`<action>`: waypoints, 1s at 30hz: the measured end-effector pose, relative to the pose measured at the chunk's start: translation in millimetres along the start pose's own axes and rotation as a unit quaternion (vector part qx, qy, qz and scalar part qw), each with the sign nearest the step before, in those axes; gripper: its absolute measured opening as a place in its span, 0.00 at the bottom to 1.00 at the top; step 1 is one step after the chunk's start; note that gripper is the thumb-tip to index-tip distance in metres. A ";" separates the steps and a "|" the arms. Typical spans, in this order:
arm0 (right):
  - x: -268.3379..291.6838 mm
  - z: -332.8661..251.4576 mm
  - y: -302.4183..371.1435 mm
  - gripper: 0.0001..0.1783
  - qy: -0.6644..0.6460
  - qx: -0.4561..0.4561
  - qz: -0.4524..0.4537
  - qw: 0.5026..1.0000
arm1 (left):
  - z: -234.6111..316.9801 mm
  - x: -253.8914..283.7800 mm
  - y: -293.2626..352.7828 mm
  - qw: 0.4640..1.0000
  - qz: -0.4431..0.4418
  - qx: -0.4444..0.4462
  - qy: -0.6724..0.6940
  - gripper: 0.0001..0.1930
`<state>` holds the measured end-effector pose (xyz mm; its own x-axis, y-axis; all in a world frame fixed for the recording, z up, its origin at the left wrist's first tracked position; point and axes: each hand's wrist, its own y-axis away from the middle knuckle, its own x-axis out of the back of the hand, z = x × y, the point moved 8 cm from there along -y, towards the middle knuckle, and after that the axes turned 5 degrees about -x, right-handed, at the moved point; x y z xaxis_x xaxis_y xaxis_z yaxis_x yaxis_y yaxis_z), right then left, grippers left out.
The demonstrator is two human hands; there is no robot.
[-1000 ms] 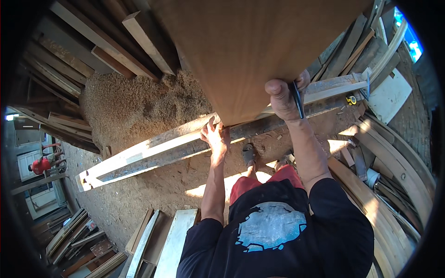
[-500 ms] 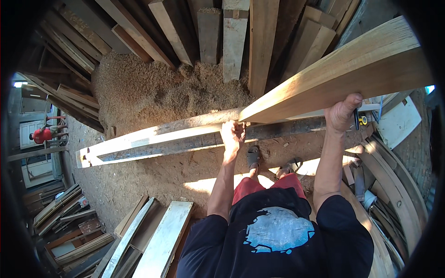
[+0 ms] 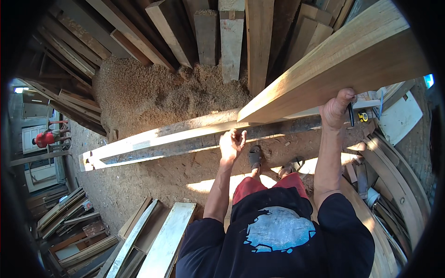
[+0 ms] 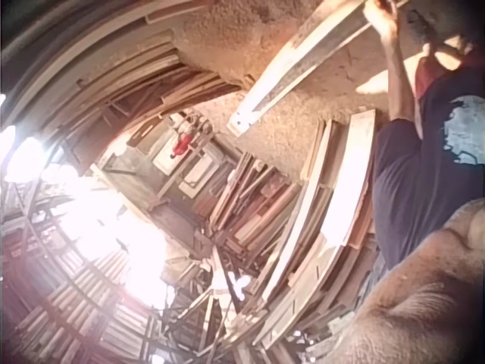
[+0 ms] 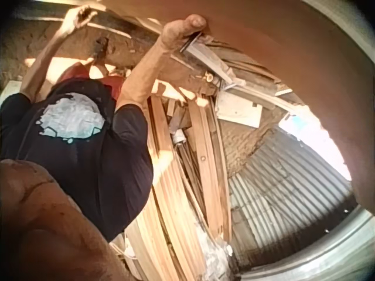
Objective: The person marks a wooden beam using a square ruler and a pencil, aligns wooden planks against the beam to trace lines, and measures the beam using a tape measure.
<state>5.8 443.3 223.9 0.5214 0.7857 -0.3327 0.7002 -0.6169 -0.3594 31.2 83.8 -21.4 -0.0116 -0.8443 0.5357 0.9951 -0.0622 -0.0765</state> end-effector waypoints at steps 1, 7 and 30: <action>3.0 -2.1 0.1 0.43 0.014 0.020 0.002 1.000 | 13.1 7.9 -3.5 0.997 -0.012 -0.057 -0.060 0.12; -22.3 -11.8 6.5 0.38 0.037 0.050 -0.054 0.997 | 24.8 25.2 -34.1 0.955 -0.053 -0.143 -0.256 0.43; -68.8 -50.5 17.2 0.26 0.122 0.198 -0.013 0.973 | 73.6 -39.5 40.9 0.983 -0.137 -0.082 -0.093 0.11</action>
<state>6.6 381.0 284.7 0.6401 0.7588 -0.1207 0.4965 -0.5284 -0.6887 79.6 153.8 16.3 -0.2436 -0.6737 0.6977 0.9280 -0.3710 -0.0343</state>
